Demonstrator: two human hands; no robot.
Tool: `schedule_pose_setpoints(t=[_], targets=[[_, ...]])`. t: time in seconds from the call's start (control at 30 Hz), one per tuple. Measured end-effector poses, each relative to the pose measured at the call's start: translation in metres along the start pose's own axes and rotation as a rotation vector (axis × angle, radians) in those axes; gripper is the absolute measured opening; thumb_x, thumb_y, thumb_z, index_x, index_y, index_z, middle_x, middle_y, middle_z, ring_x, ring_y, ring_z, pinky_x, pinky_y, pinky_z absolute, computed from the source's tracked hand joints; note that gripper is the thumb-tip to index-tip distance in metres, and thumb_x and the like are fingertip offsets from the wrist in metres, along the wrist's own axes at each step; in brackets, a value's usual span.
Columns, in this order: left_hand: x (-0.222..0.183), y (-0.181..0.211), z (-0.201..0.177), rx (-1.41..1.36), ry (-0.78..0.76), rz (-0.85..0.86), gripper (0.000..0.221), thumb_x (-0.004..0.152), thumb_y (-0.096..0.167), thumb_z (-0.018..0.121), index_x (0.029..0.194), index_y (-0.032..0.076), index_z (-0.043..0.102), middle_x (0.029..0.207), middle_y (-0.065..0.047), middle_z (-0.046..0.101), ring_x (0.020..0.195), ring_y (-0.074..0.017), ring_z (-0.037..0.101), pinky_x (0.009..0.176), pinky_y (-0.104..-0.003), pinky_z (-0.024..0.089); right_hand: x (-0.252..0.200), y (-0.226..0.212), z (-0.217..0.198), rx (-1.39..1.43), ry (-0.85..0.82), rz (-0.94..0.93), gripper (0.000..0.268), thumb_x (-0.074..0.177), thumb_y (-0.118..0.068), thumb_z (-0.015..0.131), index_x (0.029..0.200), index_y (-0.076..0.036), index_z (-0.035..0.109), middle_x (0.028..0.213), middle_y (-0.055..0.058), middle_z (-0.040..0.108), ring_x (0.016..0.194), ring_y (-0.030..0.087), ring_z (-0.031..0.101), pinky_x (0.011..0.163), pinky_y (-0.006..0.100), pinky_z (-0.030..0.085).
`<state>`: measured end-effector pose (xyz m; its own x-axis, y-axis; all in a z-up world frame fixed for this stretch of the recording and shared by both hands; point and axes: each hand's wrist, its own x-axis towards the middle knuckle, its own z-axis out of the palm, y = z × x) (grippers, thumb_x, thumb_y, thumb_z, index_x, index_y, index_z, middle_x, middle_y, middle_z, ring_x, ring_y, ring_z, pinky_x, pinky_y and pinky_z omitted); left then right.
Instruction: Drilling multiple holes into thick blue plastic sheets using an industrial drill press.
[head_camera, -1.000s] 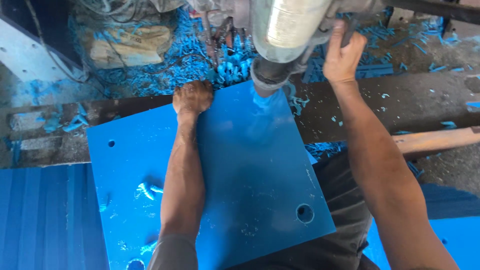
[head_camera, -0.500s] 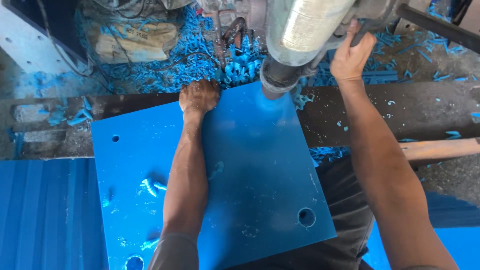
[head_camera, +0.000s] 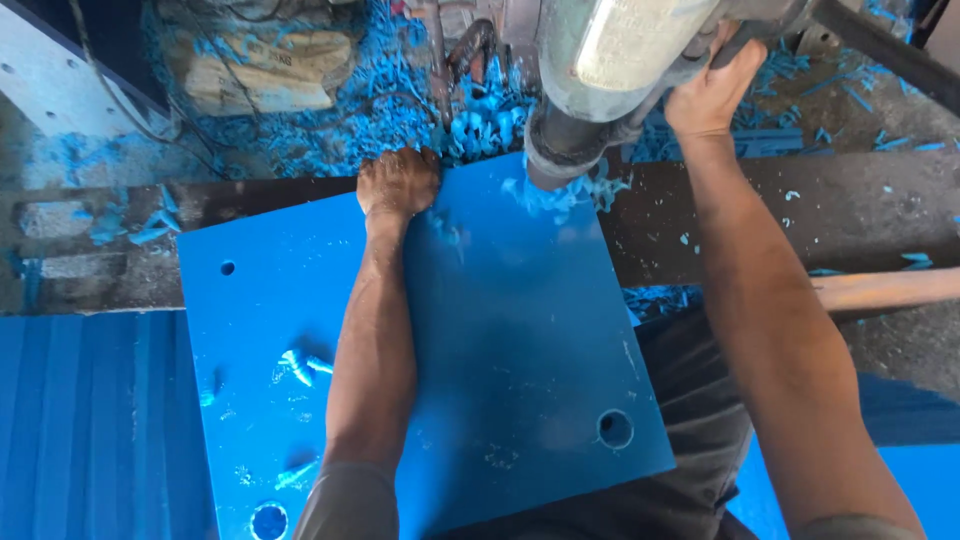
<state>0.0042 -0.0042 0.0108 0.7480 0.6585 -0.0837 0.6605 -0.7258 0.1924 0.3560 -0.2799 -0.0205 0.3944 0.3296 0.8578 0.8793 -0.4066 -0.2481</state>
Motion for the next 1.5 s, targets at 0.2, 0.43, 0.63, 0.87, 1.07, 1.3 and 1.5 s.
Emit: schedule_pose_setpoints(t=[0.2,0.43,0.63,0.87,1.07,1.3,1.5], targets=[[-0.006,-0.001,-0.002,0.049,0.013,0.057,0.046,0.105,0.036,0.037,0.108,0.007,0.071,0.109,-0.022,0.073,0.106,-0.0419,0.068,0.099,-0.059,0.045,0.012,-0.001,0.008,0.061,0.039,-0.058,0.045,0.108,-0.036,0.067,0.135,-0.001,0.060,0.124,0.022,0.059,0.113,0.042,0.053,0.099,0.051,0.041],[0.007,-0.013,0.030,0.095,0.145,0.033,0.042,0.102,0.039,0.044,0.107,0.010,0.073,0.107,-0.021,0.073,0.103,-0.0416,0.069,0.100,-0.056,0.045,0.011,0.012,0.014,0.009,0.053,-0.111,0.051,0.097,-0.032,0.085,0.126,0.000,0.058,0.118,0.021,0.057,0.111,0.040,0.052,0.097,0.050,0.039],[0.001,-0.008,0.013,0.095,0.130,0.186,0.034,0.093,0.030,0.045,0.104,0.014,0.073,0.107,-0.018,0.072,0.099,-0.0408,0.069,0.091,-0.063,0.045,0.010,-0.026,-0.015,0.145,0.012,0.155,0.044,0.104,-0.021,0.077,0.132,0.002,0.053,0.125,0.020,0.058,0.121,0.039,0.056,0.107,0.050,0.045],[-0.002,-0.004,0.010,0.089,0.124,0.127,0.041,0.100,0.034,0.041,0.103,0.008,0.073,0.106,-0.019,0.074,0.100,-0.0416,0.070,0.097,-0.062,0.043,-0.065,-0.206,-0.120,0.579,-0.107,0.578,0.041,0.108,-0.016,0.076,0.134,0.000,0.049,0.118,0.010,0.055,0.105,0.018,0.054,0.095,0.033,0.049],[-0.005,0.002,-0.005,-0.011,0.038,0.018,0.052,0.105,0.039,0.036,0.101,0.006,0.075,0.107,-0.023,0.074,0.106,-0.0431,0.068,0.104,-0.055,0.042,-0.023,-0.253,-0.127,-0.082,-0.520,0.156,0.065,0.082,-0.050,0.085,0.123,-0.005,0.063,0.109,0.018,0.062,0.095,0.040,0.062,0.072,0.054,0.047],[-0.005,0.003,-0.006,-0.012,-0.003,-0.017,0.052,0.103,0.040,0.035,0.102,0.006,0.075,0.108,-0.023,0.073,0.107,-0.0409,0.068,0.107,-0.055,0.039,-0.067,-0.221,-0.117,0.222,-0.683,0.258,0.019,0.106,-0.031,0.068,0.107,-0.012,0.067,0.105,0.008,0.070,0.098,0.032,0.069,0.085,0.049,0.050],[-0.012,0.009,-0.018,-0.023,-0.051,-0.044,0.055,0.105,0.040,0.034,0.102,0.005,0.076,0.111,-0.023,0.073,0.110,-0.0411,0.067,0.108,-0.054,0.039,-0.035,-0.235,-0.119,0.223,-0.453,0.167,0.043,0.095,-0.028,0.077,0.122,0.000,0.059,0.113,0.019,0.063,0.098,0.042,0.064,0.081,0.051,0.050]])
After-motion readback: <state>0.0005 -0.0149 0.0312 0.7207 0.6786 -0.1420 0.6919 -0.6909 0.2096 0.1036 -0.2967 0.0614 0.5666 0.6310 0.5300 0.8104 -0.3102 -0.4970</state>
